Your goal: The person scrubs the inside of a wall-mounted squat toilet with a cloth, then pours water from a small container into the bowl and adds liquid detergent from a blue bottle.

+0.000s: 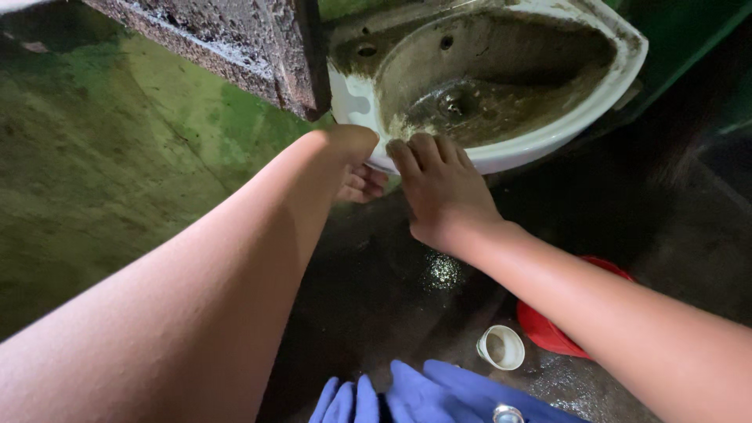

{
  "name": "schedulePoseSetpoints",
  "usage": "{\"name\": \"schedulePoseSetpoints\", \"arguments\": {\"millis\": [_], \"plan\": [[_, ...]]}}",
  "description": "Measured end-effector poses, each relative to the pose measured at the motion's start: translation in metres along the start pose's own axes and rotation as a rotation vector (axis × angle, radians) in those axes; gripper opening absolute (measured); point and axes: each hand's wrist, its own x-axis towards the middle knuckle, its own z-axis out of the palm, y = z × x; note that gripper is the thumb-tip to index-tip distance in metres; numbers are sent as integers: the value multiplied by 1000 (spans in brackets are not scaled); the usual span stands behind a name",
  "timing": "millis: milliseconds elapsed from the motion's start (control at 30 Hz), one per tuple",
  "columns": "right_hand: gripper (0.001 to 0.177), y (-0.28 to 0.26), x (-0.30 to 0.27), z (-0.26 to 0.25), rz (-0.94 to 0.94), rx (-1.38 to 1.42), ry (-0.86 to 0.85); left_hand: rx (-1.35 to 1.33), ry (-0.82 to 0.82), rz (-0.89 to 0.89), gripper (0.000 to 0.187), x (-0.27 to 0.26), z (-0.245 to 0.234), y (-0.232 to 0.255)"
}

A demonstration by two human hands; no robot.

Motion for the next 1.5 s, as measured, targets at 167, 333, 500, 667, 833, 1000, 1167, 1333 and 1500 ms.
{"name": "schedulePoseSetpoints", "arguments": {"millis": [167, 333, 500, 667, 833, 1000, 1167, 1333, 1500], "plan": [[74, 20, -25, -3, -96, 27, 146, -157, -83, -13, 57, -11, 6, -10], [69, 59, -47, -10, 1, -38, 142, -464, -30, -49, 50, 7, 18, -13], [66, 102, -60, -21, 121, -97, 94, -685, 35, 21, 48, 27, 27, -23], [65, 102, -61, -18, 146, -96, 102, -699, 365, 90, 39, 8, 47, -15], [82, 75, -46, -14, 154, -168, -21, -137, 715, 71, 41, -43, 54, -5], [76, 50, -36, -18, 53, -74, -66, 79, 756, 144, 37, -58, 58, -4], [73, 29, -17, -17, 27, 39, -112, 462, 723, 461, 45, -52, 51, -24], [64, 27, -19, -10, 40, 93, -40, 979, 897, 1080, 31, -35, 30, -48], [60, 53, -27, -14, 128, -16, -92, 1012, 610, 1156, 32, -41, 8, -49]]}}
